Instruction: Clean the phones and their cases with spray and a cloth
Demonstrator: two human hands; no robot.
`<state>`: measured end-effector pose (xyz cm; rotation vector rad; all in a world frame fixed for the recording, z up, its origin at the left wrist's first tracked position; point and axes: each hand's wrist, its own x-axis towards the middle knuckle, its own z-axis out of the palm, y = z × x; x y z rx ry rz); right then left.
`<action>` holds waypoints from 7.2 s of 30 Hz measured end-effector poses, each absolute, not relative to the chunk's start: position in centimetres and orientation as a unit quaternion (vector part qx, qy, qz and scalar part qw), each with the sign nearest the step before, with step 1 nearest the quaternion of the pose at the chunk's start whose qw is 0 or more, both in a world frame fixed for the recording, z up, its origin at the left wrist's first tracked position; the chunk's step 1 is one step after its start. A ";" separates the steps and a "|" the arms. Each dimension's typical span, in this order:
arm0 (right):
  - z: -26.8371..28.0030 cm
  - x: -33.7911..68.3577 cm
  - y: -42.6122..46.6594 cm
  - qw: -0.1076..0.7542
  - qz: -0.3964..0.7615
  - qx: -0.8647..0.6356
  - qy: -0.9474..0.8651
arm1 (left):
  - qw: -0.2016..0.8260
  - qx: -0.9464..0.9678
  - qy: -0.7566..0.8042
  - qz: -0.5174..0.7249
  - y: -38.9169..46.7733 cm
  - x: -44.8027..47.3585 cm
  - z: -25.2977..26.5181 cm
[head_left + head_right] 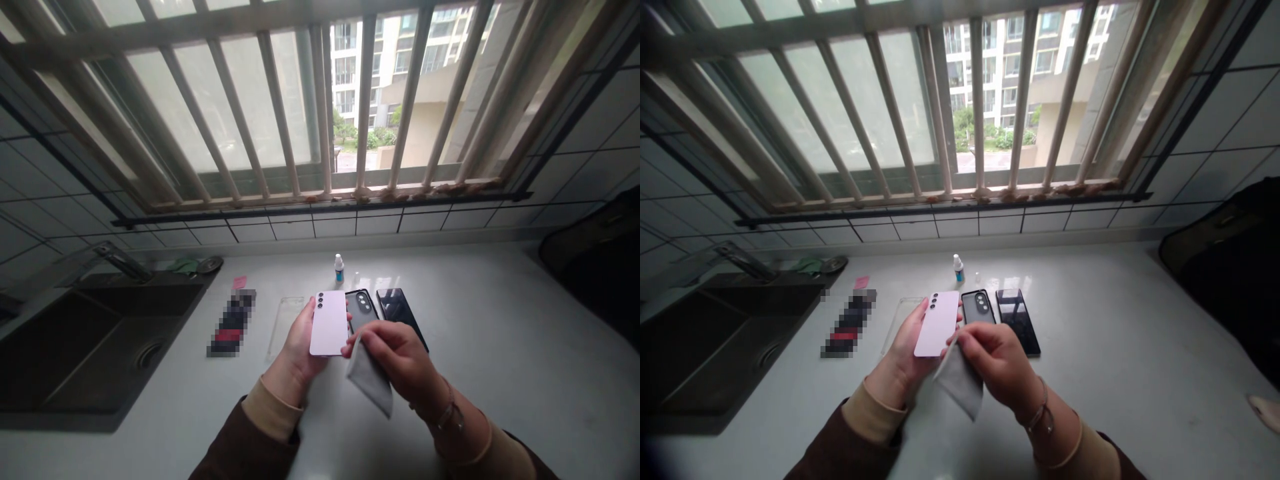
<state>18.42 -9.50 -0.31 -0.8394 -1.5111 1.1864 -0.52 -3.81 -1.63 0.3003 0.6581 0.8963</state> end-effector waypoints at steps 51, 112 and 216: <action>-2.6 19.3 -6.6 0.540 0.346 -0.562 -0.523 | 0.796 0.360 0.365 0.321 -6.5 0.0 -0.5; -0.9 17.7 -9.0 0.484 0.363 -0.406 -0.685 | 0.756 0.052 0.353 0.549 -3.4 -1.3 0.5; -2.3 16.2 -9.2 0.459 0.617 -0.360 -0.528 | 0.564 0.363 0.574 0.470 -2.9 -3.7 -0.9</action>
